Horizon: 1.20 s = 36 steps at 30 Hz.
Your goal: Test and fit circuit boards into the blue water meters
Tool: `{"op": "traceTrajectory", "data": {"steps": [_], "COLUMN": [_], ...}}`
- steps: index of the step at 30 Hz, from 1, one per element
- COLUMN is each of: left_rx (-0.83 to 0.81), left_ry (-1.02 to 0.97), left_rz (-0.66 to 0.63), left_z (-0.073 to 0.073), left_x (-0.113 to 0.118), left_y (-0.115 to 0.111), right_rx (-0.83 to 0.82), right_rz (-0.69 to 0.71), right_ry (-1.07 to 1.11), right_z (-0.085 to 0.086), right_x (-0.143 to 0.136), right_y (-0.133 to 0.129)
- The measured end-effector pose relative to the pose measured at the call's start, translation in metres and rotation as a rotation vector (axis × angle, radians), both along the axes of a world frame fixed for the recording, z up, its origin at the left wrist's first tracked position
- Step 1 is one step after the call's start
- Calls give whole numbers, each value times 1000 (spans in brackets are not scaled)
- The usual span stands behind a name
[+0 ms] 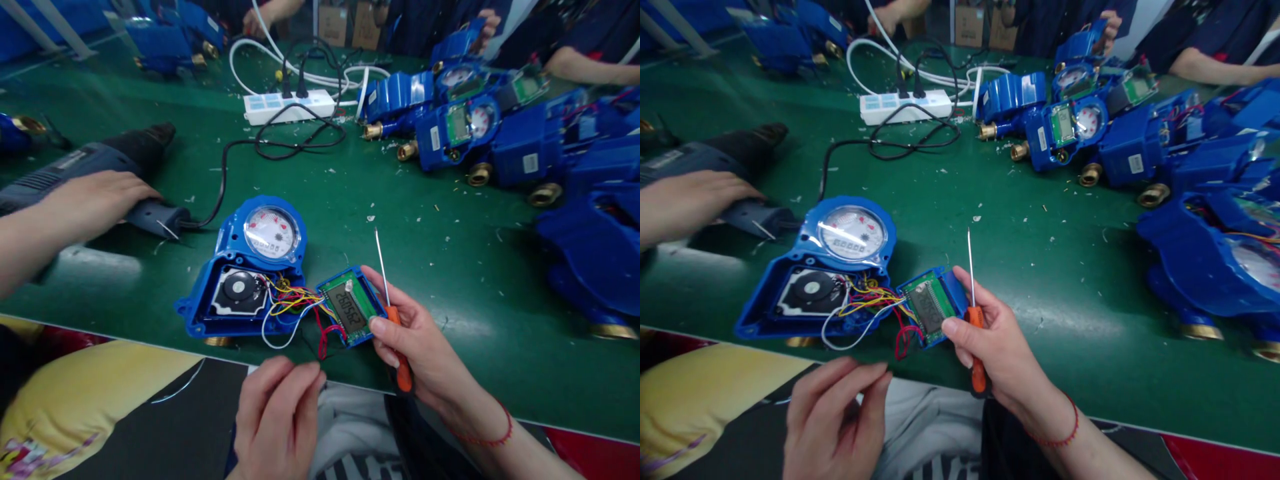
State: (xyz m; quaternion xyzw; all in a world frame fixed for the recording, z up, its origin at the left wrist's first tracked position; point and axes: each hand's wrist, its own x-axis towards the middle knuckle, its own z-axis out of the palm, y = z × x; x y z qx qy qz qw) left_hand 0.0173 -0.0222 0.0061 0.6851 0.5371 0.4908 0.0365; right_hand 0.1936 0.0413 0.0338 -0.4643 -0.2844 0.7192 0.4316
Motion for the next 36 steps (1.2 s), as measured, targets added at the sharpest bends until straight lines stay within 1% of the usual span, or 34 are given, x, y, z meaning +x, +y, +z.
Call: {"op": "traceTrajectory", "data": {"steps": [1, 2, 3, 4, 6, 7, 8, 9, 11, 14, 16, 19, 23, 26, 27, 29, 30, 31, 33, 36], "left_rx": [0, -61, -173, -348, -720, -856, -945, -981, -961, -894, -889, -916, -930, -942, -990, -1094, -1123, -1114, -1040, -966], "left_ry": [-71, -137, -211, -299, -559, -710, -861, -997, -1209, -1374, -1408, -1396, -1372, -1237, -1151, -1002, -959, -961, -1038, -1156], "left_rz": [-71, -188, -270, -308, -332, -363, -402, -436, -473, -473, -433, -361, -398, -397, -401, -456, -477, -471, -392, -224], "left_z": [-2, -3, -3, -1, 5, 8, 11, 13, 14, 15, 18, 26, 32, 29, 28, 25, 24, 22, 21, 22], "left_x": [0, 2, 4, 8, 17, 21, 25, 29, 36, 42, 45, 48, 49, 40, 35, 26, 23, 21, 23, 37], "left_y": [-5, -8, -9, -8, 0, 6, 12, 18, 26, 32, 35, 44, 55, 49, 44, 36, 32, 31, 31, 39], "right_rx": [0, 3, 7, 11, 20, 22, 22, 21, 19, 16, 21, 30, 42, 62, 60, 50, 46, 47, 54, 82], "right_rz": [-6, -11, -14, -13, -9, -6, 1, 10, 40, 105, 154, 219, 243, 296, 328, 399, 430, 457, 504, 537], "right_ry": [1, 1, 1, 3, 11, 13, 16, 19, 27, 37, 36, 44, 27, -38, -61, -88, -86, -75, -38, -17], "right_z": [0, 0, 0, 0, 1, 1, 1, 2, 2, 2, 2, 0, 1, 6, 8, 12, 14, 15, 17, 17], "right_x": [0, -1, -1, -2, -3, -3, -3, -3, -1, 4, 8, 13, 16, 22, 25, 30, 33, 35, 36, 35], "right_y": [1, 1, 0, -1, -3, -5, -6, -6, -7, -5, -4, -2, 8, 24, 31, 42, 46, 50, 55, 58]}}
